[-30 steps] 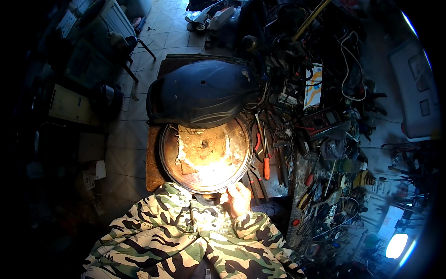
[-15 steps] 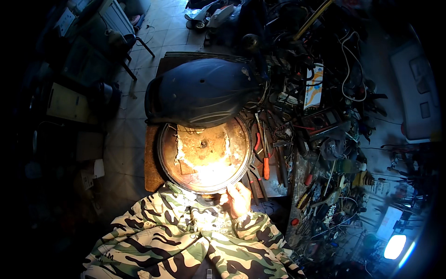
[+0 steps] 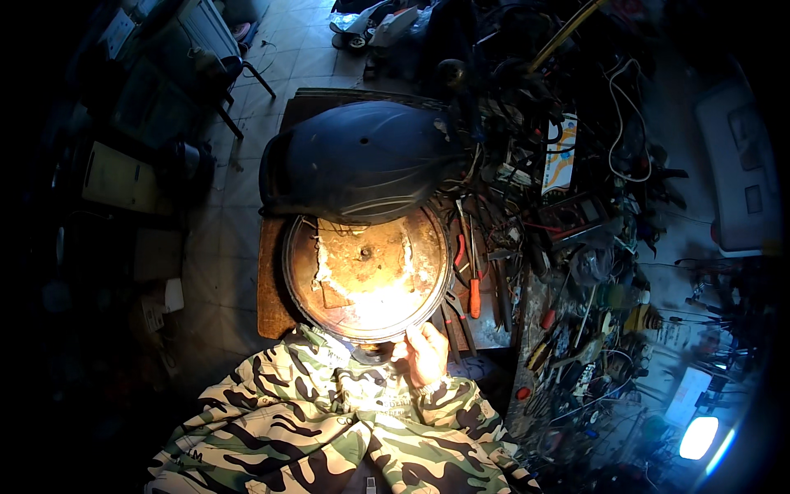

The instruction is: The person pours a liquid from a plastic bottle into a small red cap. They then place the cap on a circular metal object and use pliers to press down on the cap, seemingly to secure it or apply pressure.

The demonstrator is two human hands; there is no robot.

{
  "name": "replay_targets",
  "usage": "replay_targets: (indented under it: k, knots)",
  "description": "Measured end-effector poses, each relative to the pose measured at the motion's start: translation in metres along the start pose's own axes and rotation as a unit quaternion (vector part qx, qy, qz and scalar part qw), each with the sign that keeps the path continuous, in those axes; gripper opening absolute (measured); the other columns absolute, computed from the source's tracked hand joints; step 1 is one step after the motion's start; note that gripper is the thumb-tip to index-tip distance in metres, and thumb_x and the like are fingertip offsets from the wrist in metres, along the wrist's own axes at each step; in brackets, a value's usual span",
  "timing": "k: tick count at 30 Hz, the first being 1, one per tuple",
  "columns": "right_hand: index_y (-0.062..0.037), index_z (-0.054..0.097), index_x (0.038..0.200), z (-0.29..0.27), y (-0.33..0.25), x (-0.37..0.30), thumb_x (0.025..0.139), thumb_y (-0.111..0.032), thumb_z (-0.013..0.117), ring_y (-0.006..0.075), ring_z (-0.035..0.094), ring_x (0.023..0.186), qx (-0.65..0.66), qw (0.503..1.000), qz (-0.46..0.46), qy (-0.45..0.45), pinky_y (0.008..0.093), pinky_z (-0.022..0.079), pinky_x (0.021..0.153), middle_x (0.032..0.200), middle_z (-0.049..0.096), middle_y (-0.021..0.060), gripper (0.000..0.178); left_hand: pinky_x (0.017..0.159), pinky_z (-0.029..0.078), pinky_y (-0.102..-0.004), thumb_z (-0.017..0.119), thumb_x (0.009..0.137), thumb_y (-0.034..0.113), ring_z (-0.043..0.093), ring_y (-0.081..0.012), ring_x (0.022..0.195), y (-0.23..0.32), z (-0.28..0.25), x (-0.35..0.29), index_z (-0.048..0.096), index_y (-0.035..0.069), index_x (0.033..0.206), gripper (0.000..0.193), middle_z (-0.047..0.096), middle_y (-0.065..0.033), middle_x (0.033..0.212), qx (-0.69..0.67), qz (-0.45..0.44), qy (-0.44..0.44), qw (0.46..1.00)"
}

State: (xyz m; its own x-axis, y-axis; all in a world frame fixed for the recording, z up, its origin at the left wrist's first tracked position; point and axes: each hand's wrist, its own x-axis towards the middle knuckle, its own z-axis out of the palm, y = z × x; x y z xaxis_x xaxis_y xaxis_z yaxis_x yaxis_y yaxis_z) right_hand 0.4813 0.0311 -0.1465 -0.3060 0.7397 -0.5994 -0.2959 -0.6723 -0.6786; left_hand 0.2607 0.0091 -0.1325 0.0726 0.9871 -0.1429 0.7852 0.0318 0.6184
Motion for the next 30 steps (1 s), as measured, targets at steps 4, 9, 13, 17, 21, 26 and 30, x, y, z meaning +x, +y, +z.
replay_targets:
  k: [4,9,13,17,21,26,30]
  knots:
    - [0.0049,0.061,0.106,0.004,0.001,0.002,0.102,-0.012,0.058,0.0181,0.065,0.063,0.011,1.000,0.004,-0.003,0.0327,0.059,0.058,0.085,0.068,0.0131,0.018,0.106,0.043,-0.0490,0.070,0.087,0.033,0.062,-0.0330,0.111,-0.002,0.004,0.000,0.069,0.008,0.122,0.042,0.067,-0.0143,0.122,-0.018,0.006,-0.008,1.000]
    - [0.0038,0.060,0.103,0.001,0.002,0.002,0.101,-0.012,0.059,0.0179,0.065,0.062,0.020,0.999,0.013,0.025,0.0322,0.057,0.057,0.084,0.068,0.0130,0.016,0.105,0.043,-0.0483,0.070,0.087,0.033,0.063,-0.0322,0.110,0.003,0.013,-0.010,0.070,0.009,0.120,0.041,0.068,-0.0136,0.120,-0.084,0.076,-0.044,0.993]
    - [0.0032,0.059,0.100,0.011,-0.001,0.005,0.100,-0.011,0.060,0.0173,0.064,0.059,-0.005,0.998,0.046,0.030,0.0308,0.056,0.055,0.084,0.069,0.0132,0.014,0.106,0.044,-0.0482,0.069,0.091,0.029,0.057,-0.0350,0.125,-0.004,-0.001,-0.066,0.065,0.002,0.126,0.045,0.063,-0.0194,0.130,-0.019,0.147,-0.047,0.988]
    - [0.0030,0.061,0.100,0.003,0.000,0.012,0.101,-0.016,0.060,0.0191,0.067,0.059,-0.038,0.996,0.075,0.023,0.0335,0.059,0.054,0.083,0.070,0.0122,0.019,0.075,0.059,-0.0368,0.074,0.086,0.010,0.072,-0.0285,0.088,-0.016,-0.027,-0.093,0.071,0.000,0.106,0.023,0.072,-0.0155,0.100,-0.060,0.117,0.023,0.991]
    - [0.0034,0.063,0.097,-0.001,-0.001,0.015,0.101,-0.019,0.062,0.0189,0.067,0.057,-0.091,0.989,0.104,0.046,0.0306,0.056,0.050,0.081,0.071,0.0129,0.023,0.057,0.049,-0.0289,0.074,0.090,0.008,0.058,-0.0116,0.063,-0.025,-0.031,-0.083,0.061,-0.001,0.090,0.016,0.062,-0.0064,0.076,-0.214,-0.273,0.179,0.921]
    - [0.0048,0.066,0.096,-0.035,-0.030,0.017,0.097,-0.022,0.069,0.0165,0.064,0.056,-0.290,0.948,-0.051,0.118,0.0308,0.050,0.048,0.074,0.069,0.0098,0.027,0.062,0.052,-0.0285,0.084,0.082,0.012,0.061,-0.0138,0.067,-0.056,0.005,-0.071,0.050,-0.005,0.115,0.050,0.064,-0.0089,0.079,-0.301,-0.315,0.234,0.869]
    - [0.0032,0.060,0.109,-0.106,-0.076,0.038,0.089,-0.018,0.071,0.0469,0.061,0.091,-0.692,0.607,-0.276,0.276,0.0555,0.049,0.075,0.097,0.060,0.0255,0.031,0.056,0.053,-0.0261,0.085,0.084,0.022,0.063,-0.0136,0.069,-0.041,-0.002,-0.062,0.043,-0.008,0.131,0.069,0.066,-0.0114,0.086,-0.376,-0.371,0.127,0.840]
